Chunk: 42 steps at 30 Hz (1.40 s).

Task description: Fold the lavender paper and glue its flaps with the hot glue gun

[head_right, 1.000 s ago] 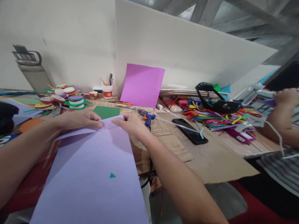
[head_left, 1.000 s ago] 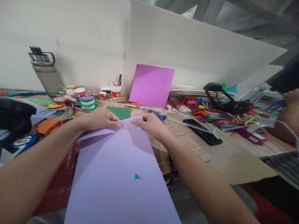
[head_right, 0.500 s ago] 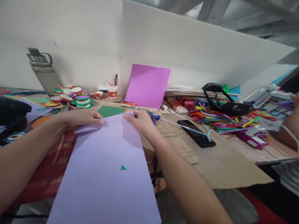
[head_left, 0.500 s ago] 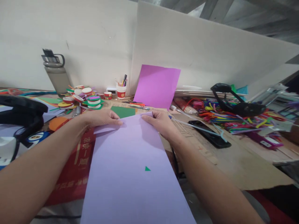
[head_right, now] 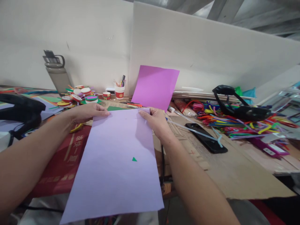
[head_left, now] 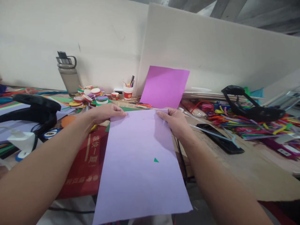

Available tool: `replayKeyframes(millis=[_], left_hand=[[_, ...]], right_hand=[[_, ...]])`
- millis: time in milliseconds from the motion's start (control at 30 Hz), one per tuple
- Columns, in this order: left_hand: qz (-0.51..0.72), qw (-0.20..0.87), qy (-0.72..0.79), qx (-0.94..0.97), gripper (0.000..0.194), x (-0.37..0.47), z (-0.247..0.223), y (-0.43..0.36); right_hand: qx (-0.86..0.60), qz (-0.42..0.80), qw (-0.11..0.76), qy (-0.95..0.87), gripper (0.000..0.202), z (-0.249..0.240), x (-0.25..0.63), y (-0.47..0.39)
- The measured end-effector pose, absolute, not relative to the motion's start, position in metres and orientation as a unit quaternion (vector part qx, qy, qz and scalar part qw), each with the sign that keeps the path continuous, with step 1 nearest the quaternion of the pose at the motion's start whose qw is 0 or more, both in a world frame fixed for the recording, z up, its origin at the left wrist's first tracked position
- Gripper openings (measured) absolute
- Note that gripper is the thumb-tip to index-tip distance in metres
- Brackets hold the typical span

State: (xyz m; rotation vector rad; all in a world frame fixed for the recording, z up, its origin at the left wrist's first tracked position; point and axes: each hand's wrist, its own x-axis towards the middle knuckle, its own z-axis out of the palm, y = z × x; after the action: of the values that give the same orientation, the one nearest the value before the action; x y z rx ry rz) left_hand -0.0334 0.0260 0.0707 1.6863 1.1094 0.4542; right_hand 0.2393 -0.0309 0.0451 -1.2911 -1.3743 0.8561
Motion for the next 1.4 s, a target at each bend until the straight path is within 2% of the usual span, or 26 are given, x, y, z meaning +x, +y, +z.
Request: replayKeyframes(millis=[200, 367, 567, 1033, 1400], left_hand=[[0.288, 0.540, 0.442, 0.656, 0.027, -0.035, 0.063, 0.036], [0.356, 0.567, 0.419, 0.614, 0.032, -0.027, 0.063, 0.034], [0.425, 0.572, 0.405, 0.574, 0.022, -0.019, 0.065, 0.032], [0.434, 0.605, 0.344, 0.572, 0.025, -0.022, 0.075, 0.024], [0.417, 0.592, 0.360, 0.589, 0.026, -0.020, 0.071, 0.025]], right_hand=[[-0.514, 0.352, 0.569, -0.537, 0.031, 0.039, 0.244, -0.023], [-0.501, 0.332, 0.606, -0.521, 0.030, 0.037, 0.245, -0.021], [-0.488, 0.317, 0.631, -0.513, 0.033, 0.037, 0.247, -0.020], [-0.524, 0.283, 0.620, -0.511, 0.035, 0.039, 0.248, -0.019], [-0.517, 0.274, 0.621, -0.522, 0.036, 0.037, 0.247, -0.019]])
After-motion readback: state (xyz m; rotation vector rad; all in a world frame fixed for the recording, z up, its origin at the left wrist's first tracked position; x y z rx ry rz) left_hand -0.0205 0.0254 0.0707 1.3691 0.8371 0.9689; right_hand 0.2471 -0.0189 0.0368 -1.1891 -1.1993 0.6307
